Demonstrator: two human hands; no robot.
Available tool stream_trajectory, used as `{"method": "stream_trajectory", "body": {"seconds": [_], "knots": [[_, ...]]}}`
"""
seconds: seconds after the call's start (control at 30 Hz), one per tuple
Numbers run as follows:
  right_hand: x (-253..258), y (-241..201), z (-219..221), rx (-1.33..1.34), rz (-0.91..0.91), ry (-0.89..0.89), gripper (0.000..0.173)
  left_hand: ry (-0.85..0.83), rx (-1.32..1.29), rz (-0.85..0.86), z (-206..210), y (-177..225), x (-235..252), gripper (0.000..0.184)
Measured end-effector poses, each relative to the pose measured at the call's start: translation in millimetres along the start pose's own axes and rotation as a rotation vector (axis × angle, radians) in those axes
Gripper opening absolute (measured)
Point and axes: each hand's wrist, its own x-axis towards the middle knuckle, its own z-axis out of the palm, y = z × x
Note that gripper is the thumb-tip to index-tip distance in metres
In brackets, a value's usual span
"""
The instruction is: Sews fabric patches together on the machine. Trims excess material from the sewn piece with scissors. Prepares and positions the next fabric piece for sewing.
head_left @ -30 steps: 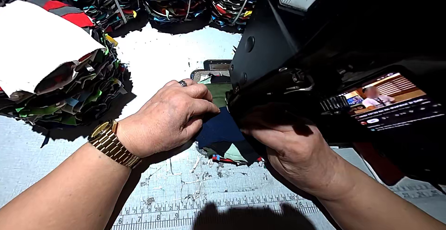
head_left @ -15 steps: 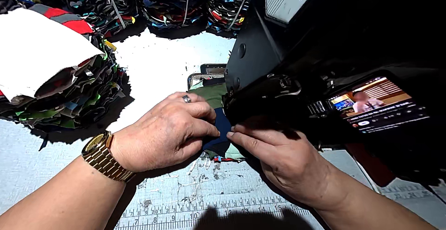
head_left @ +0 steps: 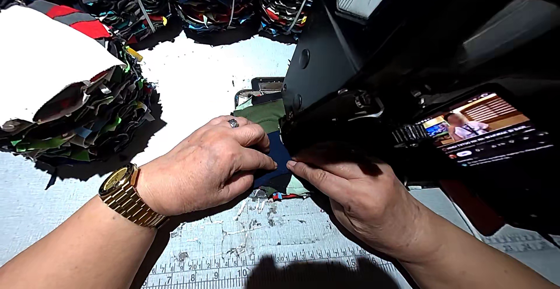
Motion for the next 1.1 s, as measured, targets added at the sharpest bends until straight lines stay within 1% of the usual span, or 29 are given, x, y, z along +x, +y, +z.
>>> {"method": "stream_trajectory", "body": {"seconds": [0.47,0.73,0.9,1.0,1.1], "knots": [[0,2,-1,-0.002,0.042,-0.002,0.027,-0.003,0.054,-0.03,1,1,3,0.035],[0,2,-1,-0.016,0.057,-0.006,0.031,-0.003,0.066,-0.039,0,0,3,0.035],[0,7,-2,-0.021,0.1,-0.029,0.032,0.009,0.111,-0.06,2,-4,2,0.038],[2,9,-5,-0.034,0.122,0.021,0.033,0.019,0.127,-0.069,3,-6,2,0.038],[1,10,-10,-0.07,0.207,0.057,0.037,0.026,0.136,-0.091,3,-5,2,0.039]]}}
